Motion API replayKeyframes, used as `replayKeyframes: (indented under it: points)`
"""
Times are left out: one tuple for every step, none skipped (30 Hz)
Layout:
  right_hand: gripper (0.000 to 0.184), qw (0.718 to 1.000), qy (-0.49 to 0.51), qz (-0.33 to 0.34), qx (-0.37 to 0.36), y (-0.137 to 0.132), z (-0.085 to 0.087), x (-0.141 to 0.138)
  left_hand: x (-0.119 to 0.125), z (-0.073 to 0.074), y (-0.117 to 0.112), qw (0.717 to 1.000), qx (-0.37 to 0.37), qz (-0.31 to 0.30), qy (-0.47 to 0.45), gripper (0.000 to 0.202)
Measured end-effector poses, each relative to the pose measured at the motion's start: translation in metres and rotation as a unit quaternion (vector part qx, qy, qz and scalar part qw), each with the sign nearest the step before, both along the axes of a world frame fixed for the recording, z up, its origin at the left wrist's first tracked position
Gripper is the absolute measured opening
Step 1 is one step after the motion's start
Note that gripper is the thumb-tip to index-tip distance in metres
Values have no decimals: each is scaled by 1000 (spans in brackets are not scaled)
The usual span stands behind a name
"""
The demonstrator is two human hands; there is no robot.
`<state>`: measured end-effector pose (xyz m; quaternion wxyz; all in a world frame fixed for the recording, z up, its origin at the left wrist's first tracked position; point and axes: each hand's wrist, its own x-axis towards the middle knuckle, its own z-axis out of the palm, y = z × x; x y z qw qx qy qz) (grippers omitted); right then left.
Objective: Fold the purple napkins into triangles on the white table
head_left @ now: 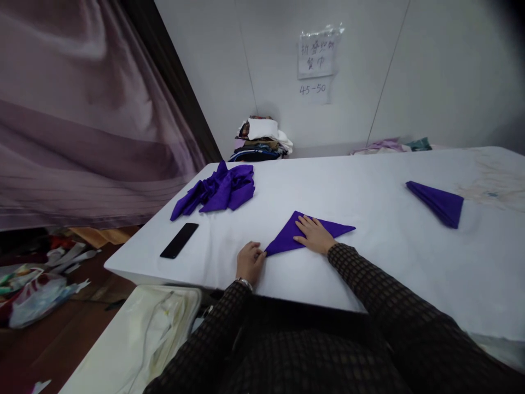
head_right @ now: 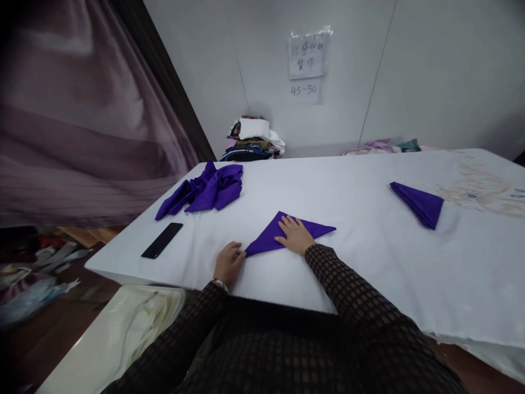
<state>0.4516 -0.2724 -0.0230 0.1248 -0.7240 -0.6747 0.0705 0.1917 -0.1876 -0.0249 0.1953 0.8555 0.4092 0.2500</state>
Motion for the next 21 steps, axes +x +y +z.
replayKeyframes:
  points:
    - [75, 1000, -1, 0, 1, 0, 0, 0, -1, 1, 0, 1000, 4, 1, 5, 16]
    - [75, 1000, -1, 0, 2, 0, 0, 0, -1, 2, 1, 1000, 9, 3, 12, 17]
    - [75, 1000, -1, 0, 3, 0, -1, 0, -1, 4, 1, 1000, 16, 10, 20, 17]
    - [75, 1000, -2, 0, 3, 0, -1, 0, 1, 8, 0, 999, 26, 19, 29, 16]
    - [74, 1000, -3, 0, 4, 0, -1, -1, 5, 13, -2, 998, 39, 27, 35, 15]
    - [74, 1000, -4, -1, 4, 0, -1, -1, 11, 18, -4, 997, 56, 29, 41, 14]
    - [74, 1000, -6, -2, 5, 0, -1, -1, 20, 24, -8, 996, 74, 19, 47, 16]
    - [73, 1000, -8, -2, 7, 0, -1, -2, 30, 30, -13, 994, 92, -9, 55, 21]
    - [72, 1000, -12, -1, 8, 0, 0, -2, 42, 35, -18, 991, 107, -55, 68, 29]
    - [71, 1000, -15, 1, 9, -1, 0, -2, 55, 39, -23, 983, 117, -112, 85, 37]
    - [71, 1000, -18, 2, 10, -1, 1, -2, 68, 40, -27, 972, 125, -169, 104, 45]
    - [70, 1000, -21, 4, 10, -2, 2, -2, 80, 40, -30, 961, 129, -213, 121, 54]
    - [68, 1000, -24, 5, 9, -2, 3, -2, 90, 37, -31, 953, 127, -239, 139, 61]
    - [68, 1000, -26, 6, 9, -2, 3, -2, 99, 33, -30, 948, 118, -248, 158, 68]
    - [67, 1000, -29, 7, 9, -2, 4, -2, 104, 28, -28, 948, 103, -243, 177, 74]
    - [66, 999, -31, 8, 11, -2, 4, -3, 108, 23, -25, 949, 86, -231, 195, 78]
    - [65, 999, -34, 10, 12, -1, 4, -3, 110, 18, -22, 951, 70, -217, 211, 81]
    - [65, 999, -36, 11, 14, -1, 4, -4, 110, 14, -19, 951, 59, -205, 223, 82]
    - [64, 999, -37, 12, 15, -1, 3, -4, 110, 10, -16, 952, 55, -198, 229, 83]
    - [64, 999, -38, 12, 16, -1, 3, -4, 109, 8, -14, 952, 56, -195, 231, 84]
    - [64, 999, -38, 12, 16, -1, 4, -3, 108, 7, -12, 952, 59, -194, 230, 83]
